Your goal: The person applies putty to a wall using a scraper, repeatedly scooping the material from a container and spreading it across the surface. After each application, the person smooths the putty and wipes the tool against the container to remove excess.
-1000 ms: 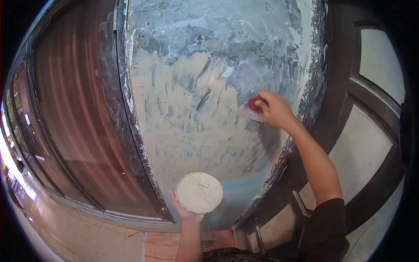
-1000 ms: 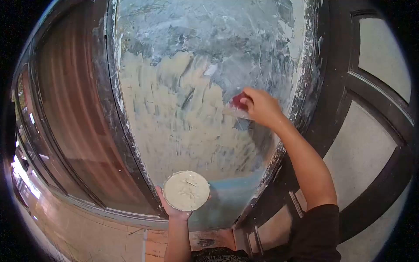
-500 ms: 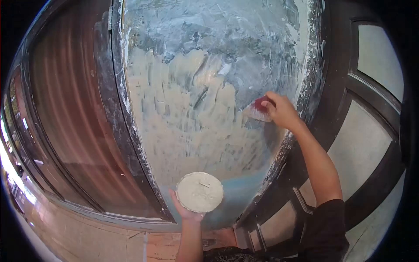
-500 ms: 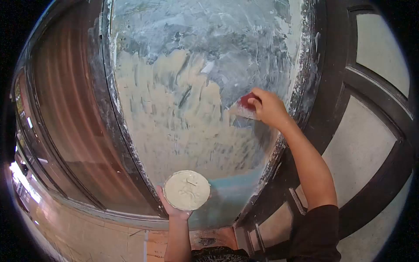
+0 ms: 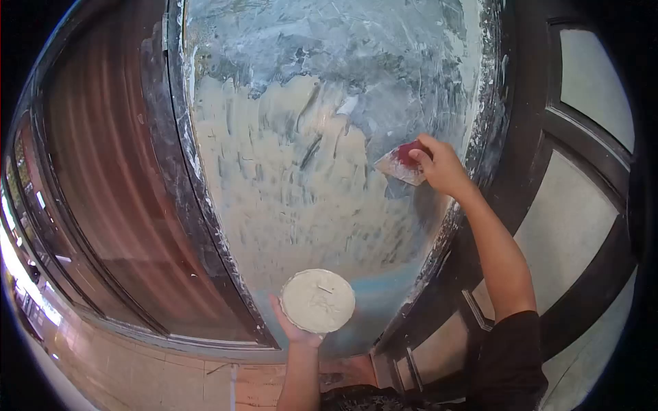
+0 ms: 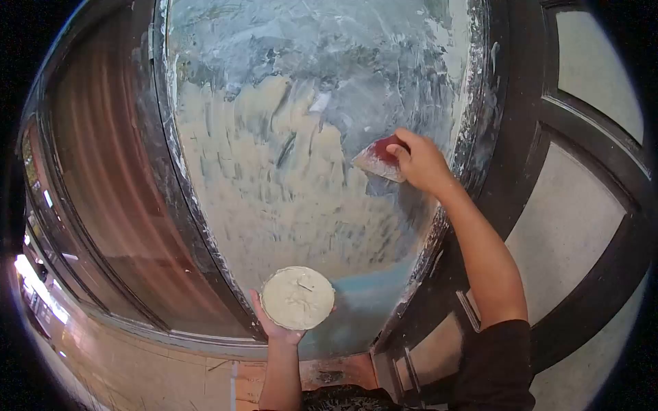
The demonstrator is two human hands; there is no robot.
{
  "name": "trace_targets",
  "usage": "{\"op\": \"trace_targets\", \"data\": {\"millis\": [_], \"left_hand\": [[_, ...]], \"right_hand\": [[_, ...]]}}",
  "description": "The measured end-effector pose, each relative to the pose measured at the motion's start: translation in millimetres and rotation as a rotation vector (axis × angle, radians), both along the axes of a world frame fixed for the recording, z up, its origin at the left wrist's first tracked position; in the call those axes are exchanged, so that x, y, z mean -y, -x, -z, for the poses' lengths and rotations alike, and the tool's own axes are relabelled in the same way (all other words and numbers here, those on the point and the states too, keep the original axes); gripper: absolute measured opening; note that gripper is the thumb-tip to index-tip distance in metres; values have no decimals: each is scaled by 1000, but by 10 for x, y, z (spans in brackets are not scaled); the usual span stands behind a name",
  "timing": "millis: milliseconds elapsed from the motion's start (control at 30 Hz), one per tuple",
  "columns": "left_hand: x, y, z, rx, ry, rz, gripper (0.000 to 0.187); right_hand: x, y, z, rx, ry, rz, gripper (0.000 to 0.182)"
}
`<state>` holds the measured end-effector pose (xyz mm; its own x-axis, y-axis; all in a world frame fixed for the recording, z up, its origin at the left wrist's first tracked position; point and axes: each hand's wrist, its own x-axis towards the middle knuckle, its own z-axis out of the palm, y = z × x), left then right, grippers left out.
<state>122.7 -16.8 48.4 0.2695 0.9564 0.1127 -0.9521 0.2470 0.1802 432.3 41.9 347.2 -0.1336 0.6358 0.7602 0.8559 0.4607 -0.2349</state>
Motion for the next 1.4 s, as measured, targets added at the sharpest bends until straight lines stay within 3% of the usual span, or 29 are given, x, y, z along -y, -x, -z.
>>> {"op": "trace_targets", "data": {"millis": [133, 233, 267, 367, 500, 633, 733, 833, 967, 1033, 1167, 1367, 1400], "left_hand": [[-18, 26, 75, 104, 60, 12, 97], [4, 52, -24, 26, 11, -26, 97], [59, 79, -77, -17, -46, -18, 90], [99, 57, -182, -35, -50, -4, 91], [65, 46, -102, -18, -32, 1, 92], [105, 74, -193, 23, -9, -22, 96], [155, 88, -355, -29, -59, -23, 93], [204, 54, -478, -32, -58, 0, 94], [269, -13, -529, -11, -130, 57, 97], [341, 9, -592, -26, -146, 65, 97], [346, 28, -547, 8, -169, 112, 95], [369, 123, -561, -64, -66, 8, 93], [365, 137, -587, -57, -75, -4, 93]], "right_hand": [[110, -2, 86, 86, 186, 27, 17], [59, 73, 333, 252, 61, 34, 16], [58, 89, 344, 240, 75, 75, 15], [-8, 100, 80, 95, 111, 80, 14], [21, 76, -151, -114, 30, -83, 15], [219, 278, -99, -92, 333, -262, 15], [377, 576, 50, 289, 510, -316, 17], [383, 876, 123, 378, 932, -215, 26], [77, 843, 424, 443, 945, -313, 31], [55, 887, 423, 324, 1136, -336, 32], [-65, 826, 388, 583, 940, -157, 29], [231, 989, 115, 406, 871, -100, 15], [285, 1027, 176, 501, 685, -178, 17]]}}
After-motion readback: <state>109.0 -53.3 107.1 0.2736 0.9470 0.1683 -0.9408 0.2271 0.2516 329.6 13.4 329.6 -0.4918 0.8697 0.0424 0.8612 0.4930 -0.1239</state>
